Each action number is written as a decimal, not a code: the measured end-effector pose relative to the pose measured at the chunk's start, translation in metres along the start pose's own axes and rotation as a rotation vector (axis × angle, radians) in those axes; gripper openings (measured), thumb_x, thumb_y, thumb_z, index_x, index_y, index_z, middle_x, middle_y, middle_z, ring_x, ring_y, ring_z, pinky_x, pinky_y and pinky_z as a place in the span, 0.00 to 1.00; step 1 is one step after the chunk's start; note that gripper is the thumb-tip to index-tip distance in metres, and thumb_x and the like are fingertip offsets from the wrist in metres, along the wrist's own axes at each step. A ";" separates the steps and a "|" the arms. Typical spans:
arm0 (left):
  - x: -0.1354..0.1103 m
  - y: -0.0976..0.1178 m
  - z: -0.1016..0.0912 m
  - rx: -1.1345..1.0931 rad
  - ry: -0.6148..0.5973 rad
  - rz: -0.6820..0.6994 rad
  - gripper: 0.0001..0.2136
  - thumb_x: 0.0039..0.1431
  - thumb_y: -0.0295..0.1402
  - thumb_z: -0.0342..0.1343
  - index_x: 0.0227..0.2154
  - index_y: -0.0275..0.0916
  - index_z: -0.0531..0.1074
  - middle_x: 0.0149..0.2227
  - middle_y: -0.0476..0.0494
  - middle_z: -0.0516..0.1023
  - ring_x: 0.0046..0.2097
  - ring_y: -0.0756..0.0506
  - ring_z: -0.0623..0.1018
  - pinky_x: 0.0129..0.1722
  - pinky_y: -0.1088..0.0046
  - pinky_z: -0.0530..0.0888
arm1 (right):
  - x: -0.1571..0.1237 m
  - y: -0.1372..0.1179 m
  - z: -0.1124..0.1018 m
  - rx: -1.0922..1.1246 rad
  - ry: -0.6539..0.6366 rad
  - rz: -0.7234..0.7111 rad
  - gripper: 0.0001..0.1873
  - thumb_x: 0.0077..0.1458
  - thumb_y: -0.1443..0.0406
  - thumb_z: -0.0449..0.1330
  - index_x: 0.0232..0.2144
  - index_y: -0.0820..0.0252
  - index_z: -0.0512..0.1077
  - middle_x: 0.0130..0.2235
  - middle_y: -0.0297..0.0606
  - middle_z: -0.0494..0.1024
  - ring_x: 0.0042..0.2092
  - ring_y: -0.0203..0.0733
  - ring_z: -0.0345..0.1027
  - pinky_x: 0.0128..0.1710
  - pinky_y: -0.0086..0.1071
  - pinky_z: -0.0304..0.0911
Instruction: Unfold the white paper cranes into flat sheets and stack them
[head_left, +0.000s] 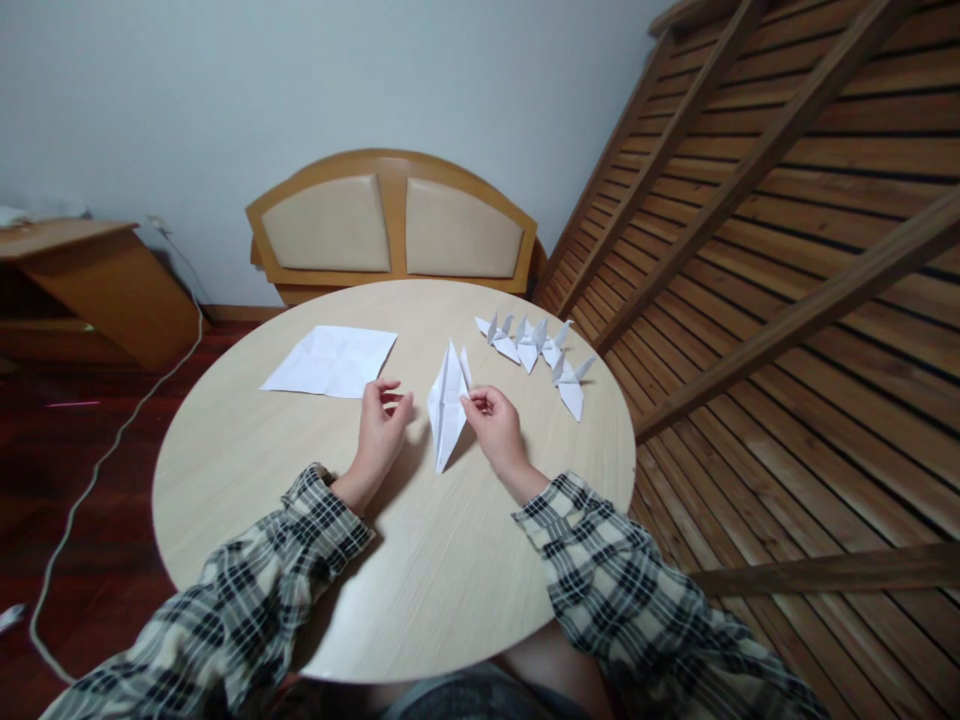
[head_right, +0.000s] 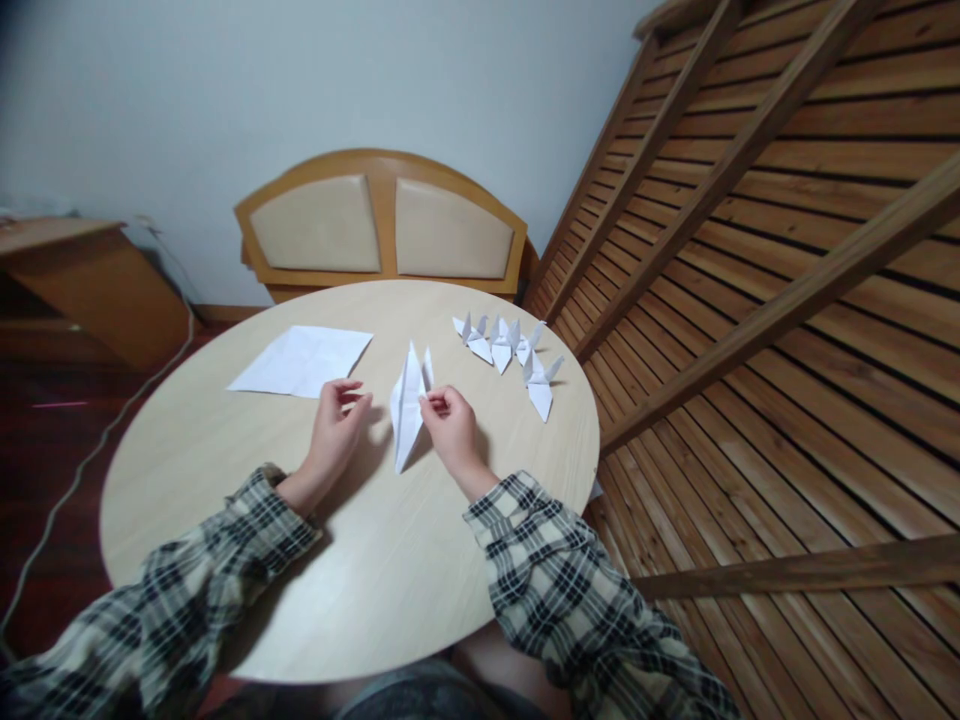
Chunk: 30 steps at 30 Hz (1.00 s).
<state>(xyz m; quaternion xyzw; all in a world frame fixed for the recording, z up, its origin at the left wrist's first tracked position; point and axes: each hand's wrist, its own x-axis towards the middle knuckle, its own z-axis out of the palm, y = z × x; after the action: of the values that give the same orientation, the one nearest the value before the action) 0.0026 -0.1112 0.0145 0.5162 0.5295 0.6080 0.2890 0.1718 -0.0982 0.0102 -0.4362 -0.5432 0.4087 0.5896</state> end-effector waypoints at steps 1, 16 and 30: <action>-0.001 0.004 -0.001 0.067 0.033 0.086 0.11 0.59 0.35 0.57 0.43 0.41 0.65 0.46 0.40 0.69 0.42 0.45 0.72 0.40 0.65 0.72 | -0.001 -0.001 0.000 -0.048 0.028 -0.045 0.10 0.53 0.58 0.63 0.29 0.56 0.70 0.30 0.34 0.74 0.33 0.40 0.69 0.36 0.36 0.65; -0.028 0.009 0.023 -0.454 -0.240 -0.236 0.19 0.58 0.39 0.60 0.51 0.42 0.67 0.49 0.42 0.76 0.50 0.43 0.75 0.53 0.64 0.71 | -0.022 -0.016 0.008 -0.151 -0.111 -0.517 0.15 0.62 0.71 0.53 0.47 0.50 0.70 0.49 0.40 0.71 0.54 0.42 0.68 0.52 0.42 0.71; -0.019 0.014 0.022 -0.657 -0.148 -0.429 0.14 0.53 0.30 0.63 0.44 0.36 0.74 0.40 0.42 0.81 0.37 0.45 0.78 0.39 0.68 0.74 | -0.014 -0.009 0.002 -0.375 -0.022 -0.462 0.11 0.58 0.69 0.61 0.44 0.54 0.68 0.43 0.39 0.71 0.47 0.43 0.68 0.47 0.43 0.71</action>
<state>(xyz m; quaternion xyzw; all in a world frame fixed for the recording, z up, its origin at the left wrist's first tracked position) 0.0320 -0.1244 0.0192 0.3163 0.3805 0.6320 0.5965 0.1683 -0.1142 0.0151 -0.3979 -0.7004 0.1607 0.5704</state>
